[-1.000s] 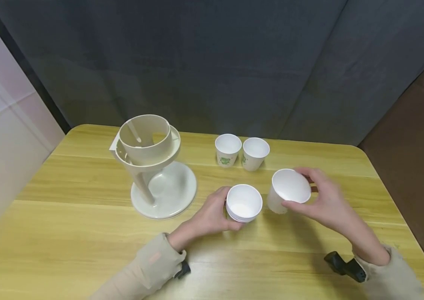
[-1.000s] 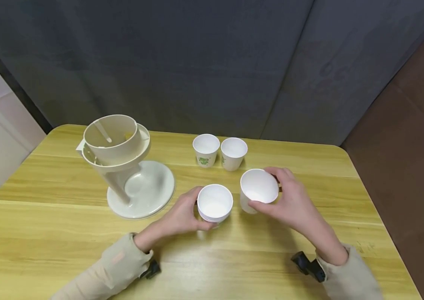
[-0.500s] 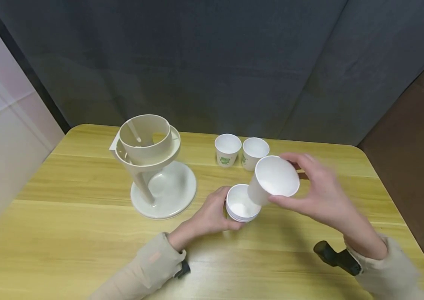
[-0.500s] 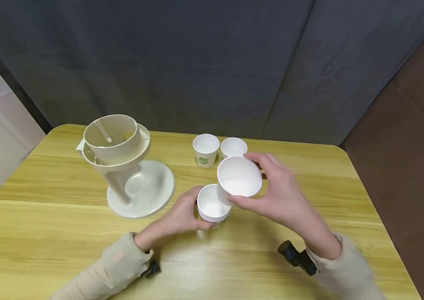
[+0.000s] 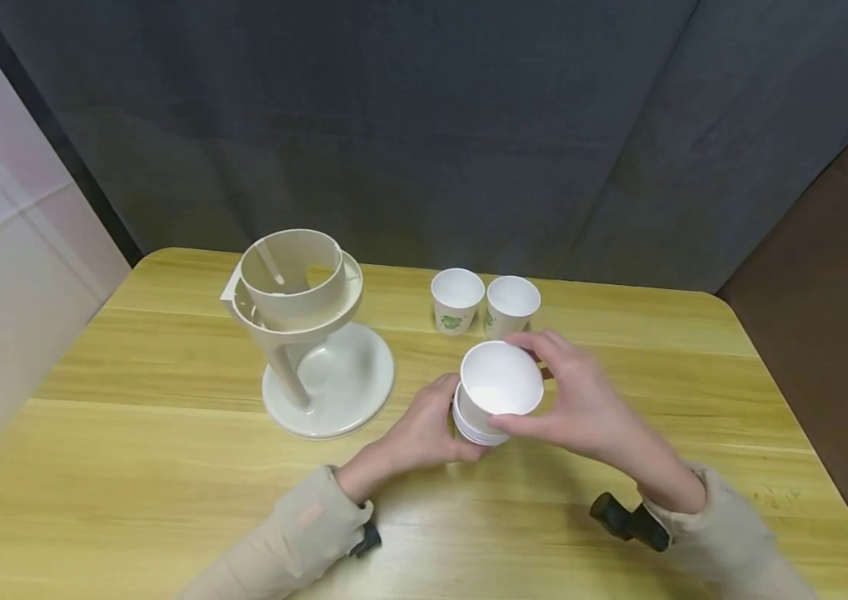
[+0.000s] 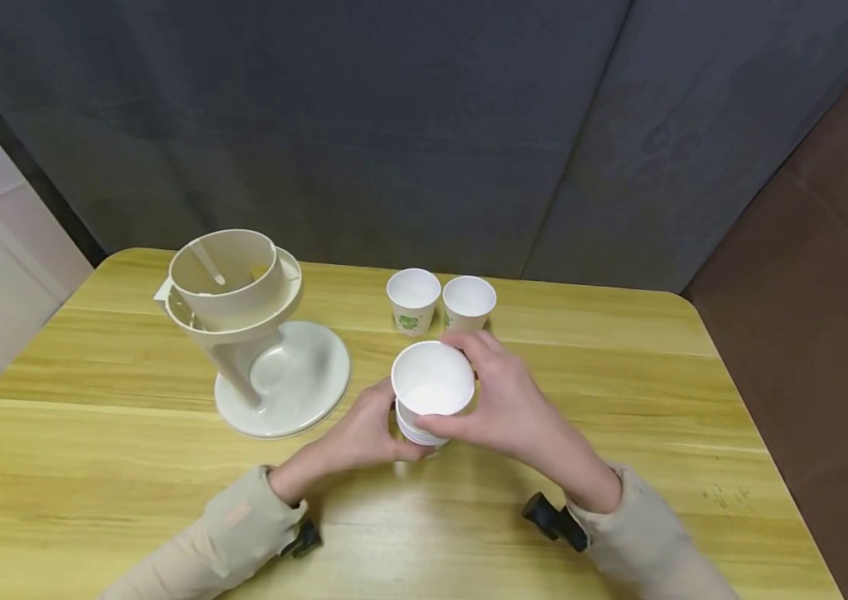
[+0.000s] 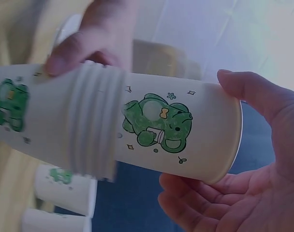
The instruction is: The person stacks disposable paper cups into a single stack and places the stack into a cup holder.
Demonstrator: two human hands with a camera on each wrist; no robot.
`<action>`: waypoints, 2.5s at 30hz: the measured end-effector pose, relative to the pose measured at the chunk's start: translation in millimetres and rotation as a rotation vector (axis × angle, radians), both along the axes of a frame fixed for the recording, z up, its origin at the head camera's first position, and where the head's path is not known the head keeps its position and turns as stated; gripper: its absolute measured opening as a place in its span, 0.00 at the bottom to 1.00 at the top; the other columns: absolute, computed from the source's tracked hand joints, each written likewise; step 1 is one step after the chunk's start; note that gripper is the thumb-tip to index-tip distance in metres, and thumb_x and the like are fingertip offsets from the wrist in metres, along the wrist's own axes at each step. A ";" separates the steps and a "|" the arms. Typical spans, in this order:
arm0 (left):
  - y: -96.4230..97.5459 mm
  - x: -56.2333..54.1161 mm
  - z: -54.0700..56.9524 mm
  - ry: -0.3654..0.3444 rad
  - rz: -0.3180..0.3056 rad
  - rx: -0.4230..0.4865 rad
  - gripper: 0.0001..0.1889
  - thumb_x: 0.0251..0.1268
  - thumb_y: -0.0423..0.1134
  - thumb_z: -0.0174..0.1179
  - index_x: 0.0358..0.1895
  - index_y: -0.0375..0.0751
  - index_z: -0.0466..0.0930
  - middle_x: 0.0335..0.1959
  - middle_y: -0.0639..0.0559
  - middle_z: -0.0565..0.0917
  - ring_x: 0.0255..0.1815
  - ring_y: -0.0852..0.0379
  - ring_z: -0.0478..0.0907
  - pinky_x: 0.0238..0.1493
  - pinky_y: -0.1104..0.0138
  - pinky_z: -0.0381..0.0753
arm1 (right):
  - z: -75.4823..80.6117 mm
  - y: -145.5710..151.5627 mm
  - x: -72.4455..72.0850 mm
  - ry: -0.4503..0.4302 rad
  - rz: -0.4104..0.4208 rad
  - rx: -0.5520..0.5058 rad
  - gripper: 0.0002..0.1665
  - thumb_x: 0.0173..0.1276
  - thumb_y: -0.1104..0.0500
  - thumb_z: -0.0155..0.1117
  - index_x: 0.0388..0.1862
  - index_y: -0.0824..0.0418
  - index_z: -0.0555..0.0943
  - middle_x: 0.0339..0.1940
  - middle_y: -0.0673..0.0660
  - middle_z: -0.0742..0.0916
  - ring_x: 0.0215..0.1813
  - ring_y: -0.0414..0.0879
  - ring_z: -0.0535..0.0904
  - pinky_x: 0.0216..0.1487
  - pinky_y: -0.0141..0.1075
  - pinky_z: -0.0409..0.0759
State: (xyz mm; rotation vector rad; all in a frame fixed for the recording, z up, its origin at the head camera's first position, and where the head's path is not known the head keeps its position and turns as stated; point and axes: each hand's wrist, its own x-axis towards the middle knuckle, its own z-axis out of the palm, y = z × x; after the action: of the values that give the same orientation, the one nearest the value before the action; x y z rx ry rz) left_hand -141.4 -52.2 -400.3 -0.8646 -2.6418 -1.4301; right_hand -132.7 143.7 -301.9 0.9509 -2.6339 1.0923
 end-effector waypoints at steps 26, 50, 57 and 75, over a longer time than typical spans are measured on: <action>-0.8 1.4 1.1 -0.025 0.005 -0.010 0.40 0.36 0.36 0.74 0.58 0.28 0.68 0.50 0.41 0.76 0.50 0.49 0.74 0.53 0.58 0.75 | -49.0 -3.4 -5.7 -0.074 0.001 0.036 0.42 0.41 0.50 0.79 0.55 0.63 0.73 0.49 0.55 0.79 0.47 0.46 0.75 0.43 0.39 0.78; 0.5 1.2 -1.1 0.012 0.017 0.002 0.40 0.34 0.37 0.76 0.57 0.28 0.68 0.49 0.41 0.78 0.51 0.48 0.75 0.54 0.57 0.74 | -54.4 23.5 -45.2 -0.097 -0.135 -0.131 0.31 0.54 0.63 0.71 0.57 0.70 0.73 0.50 0.65 0.80 0.52 0.58 0.76 0.46 0.53 0.78; 0.9 0.4 -1.7 -0.003 0.018 -0.010 0.41 0.35 0.38 0.76 0.58 0.29 0.68 0.50 0.41 0.77 0.52 0.47 0.75 0.55 0.57 0.74 | -58.8 24.9 -69.5 -0.116 -0.265 -0.170 0.33 0.54 0.63 0.71 0.57 0.73 0.72 0.52 0.68 0.79 0.53 0.60 0.75 0.48 0.54 0.77; 0.6 1.0 -0.2 0.004 0.010 0.000 0.40 0.35 0.36 0.76 0.57 0.28 0.68 0.50 0.41 0.77 0.52 0.48 0.75 0.55 0.57 0.74 | -63.1 13.9 -114.4 -0.146 -0.436 -0.115 0.40 0.55 0.57 0.71 0.61 0.75 0.67 0.58 0.69 0.73 0.57 0.63 0.72 0.55 0.51 0.73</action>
State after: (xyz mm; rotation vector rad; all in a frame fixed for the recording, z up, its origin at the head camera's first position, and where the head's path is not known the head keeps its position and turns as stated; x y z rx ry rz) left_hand -140.4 -51.6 -400.5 -0.8523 -2.6391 -1.4244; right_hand -247.1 157.6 -365.0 0.2602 -2.6687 1.2140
